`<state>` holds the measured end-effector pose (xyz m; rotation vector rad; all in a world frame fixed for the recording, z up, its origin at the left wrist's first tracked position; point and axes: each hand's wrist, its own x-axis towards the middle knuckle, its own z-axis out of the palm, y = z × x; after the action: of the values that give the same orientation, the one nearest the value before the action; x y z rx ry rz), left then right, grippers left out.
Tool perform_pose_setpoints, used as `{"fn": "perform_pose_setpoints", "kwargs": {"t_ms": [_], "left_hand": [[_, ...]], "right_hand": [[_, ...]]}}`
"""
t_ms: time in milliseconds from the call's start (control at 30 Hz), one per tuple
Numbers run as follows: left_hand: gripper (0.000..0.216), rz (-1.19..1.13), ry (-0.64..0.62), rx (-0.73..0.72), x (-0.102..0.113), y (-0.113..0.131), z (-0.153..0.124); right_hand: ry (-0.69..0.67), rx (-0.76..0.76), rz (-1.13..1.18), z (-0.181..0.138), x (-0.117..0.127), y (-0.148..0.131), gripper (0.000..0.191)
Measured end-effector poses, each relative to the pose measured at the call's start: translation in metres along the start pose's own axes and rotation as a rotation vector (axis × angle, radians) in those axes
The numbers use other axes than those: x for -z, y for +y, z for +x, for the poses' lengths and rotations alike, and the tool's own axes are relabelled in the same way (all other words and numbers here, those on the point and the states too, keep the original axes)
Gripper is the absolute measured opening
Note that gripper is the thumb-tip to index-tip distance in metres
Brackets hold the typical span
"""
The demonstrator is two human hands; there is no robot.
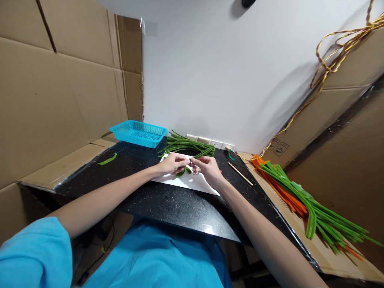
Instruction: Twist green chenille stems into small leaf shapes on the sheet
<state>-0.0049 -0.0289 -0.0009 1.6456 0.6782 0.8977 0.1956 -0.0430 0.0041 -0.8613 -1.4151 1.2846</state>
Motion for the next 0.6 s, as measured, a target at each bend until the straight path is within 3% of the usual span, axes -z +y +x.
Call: {"fn": "perform_pose_setpoints", "kwargs": {"t_ms": [200,367,600], "left_hand": [[0.049,-0.133,0.041,0.041,-0.005,0.001,-0.001],[0.049,-0.308,0.076,0.146,-0.003,0.001,-0.001],[0.049,-0.297,0.059,0.157,-0.001,0.000,0.000]], "right_hand": [[-0.015,0.054,-0.097,0.000,0.001,0.001,0.041],[-0.009,0.202,-0.188,-0.003,0.001,-0.008,0.037],[-0.016,0.216,-0.175,-0.003,-0.002,-0.004,0.040]]}}
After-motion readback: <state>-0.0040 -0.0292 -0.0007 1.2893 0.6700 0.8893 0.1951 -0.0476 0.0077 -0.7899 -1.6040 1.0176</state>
